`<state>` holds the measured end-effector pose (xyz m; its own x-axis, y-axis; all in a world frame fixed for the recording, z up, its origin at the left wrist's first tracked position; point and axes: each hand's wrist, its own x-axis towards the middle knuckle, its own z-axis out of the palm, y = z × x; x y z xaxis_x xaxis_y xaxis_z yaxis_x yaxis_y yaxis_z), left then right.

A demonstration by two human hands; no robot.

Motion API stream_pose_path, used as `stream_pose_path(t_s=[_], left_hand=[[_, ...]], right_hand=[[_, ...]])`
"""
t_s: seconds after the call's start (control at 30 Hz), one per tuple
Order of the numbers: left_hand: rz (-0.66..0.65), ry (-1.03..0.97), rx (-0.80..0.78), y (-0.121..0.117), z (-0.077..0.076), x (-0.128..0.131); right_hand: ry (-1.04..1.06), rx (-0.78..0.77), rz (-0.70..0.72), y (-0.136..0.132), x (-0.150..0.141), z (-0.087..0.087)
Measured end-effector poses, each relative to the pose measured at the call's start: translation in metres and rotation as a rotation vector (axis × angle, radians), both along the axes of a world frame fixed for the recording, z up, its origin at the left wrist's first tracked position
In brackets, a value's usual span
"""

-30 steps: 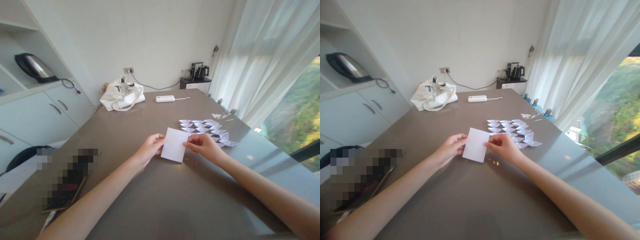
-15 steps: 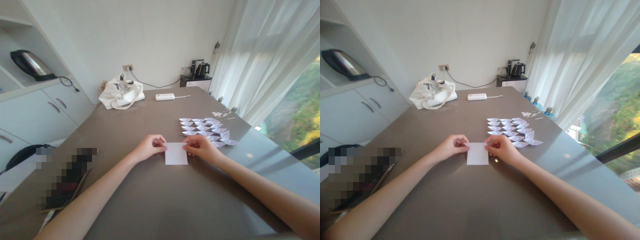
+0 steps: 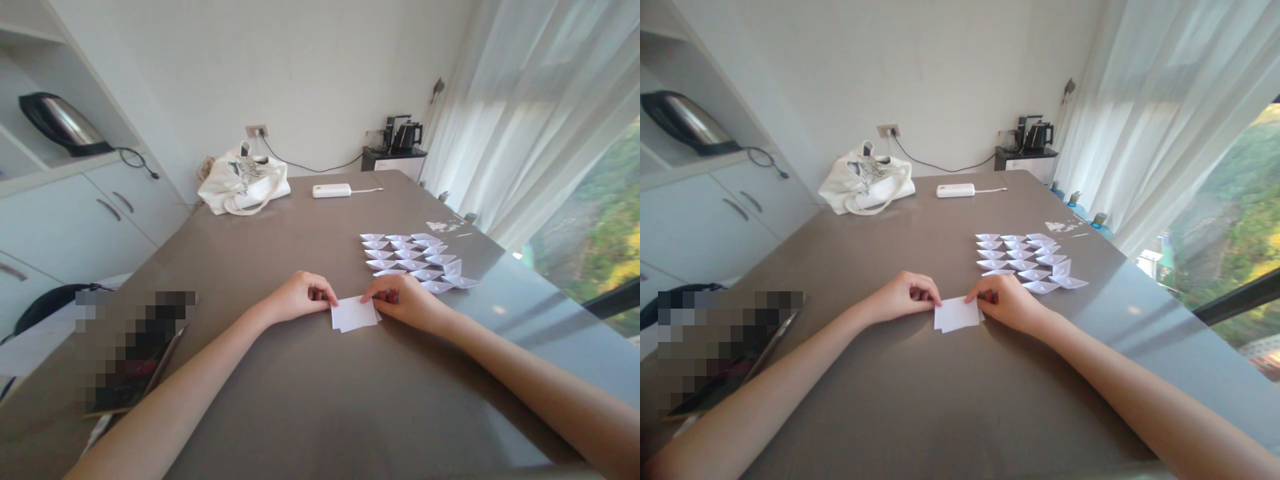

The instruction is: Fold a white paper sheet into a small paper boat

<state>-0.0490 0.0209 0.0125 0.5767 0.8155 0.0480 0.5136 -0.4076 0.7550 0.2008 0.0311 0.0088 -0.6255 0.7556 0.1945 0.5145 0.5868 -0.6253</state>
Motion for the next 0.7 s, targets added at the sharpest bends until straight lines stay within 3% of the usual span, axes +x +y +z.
stream_pose_path(t_s=[0.33,0.7], left_hand=[[-0.060,0.089,0.115,-0.005,0.005,0.005],[-0.078,0.143,0.124,-0.013,0.008,0.014]], right_hand=[[-0.065,0.197,0.146,0.001,0.005,0.004],[-0.121,0.198,0.181,0.003,0.007,0.008]])
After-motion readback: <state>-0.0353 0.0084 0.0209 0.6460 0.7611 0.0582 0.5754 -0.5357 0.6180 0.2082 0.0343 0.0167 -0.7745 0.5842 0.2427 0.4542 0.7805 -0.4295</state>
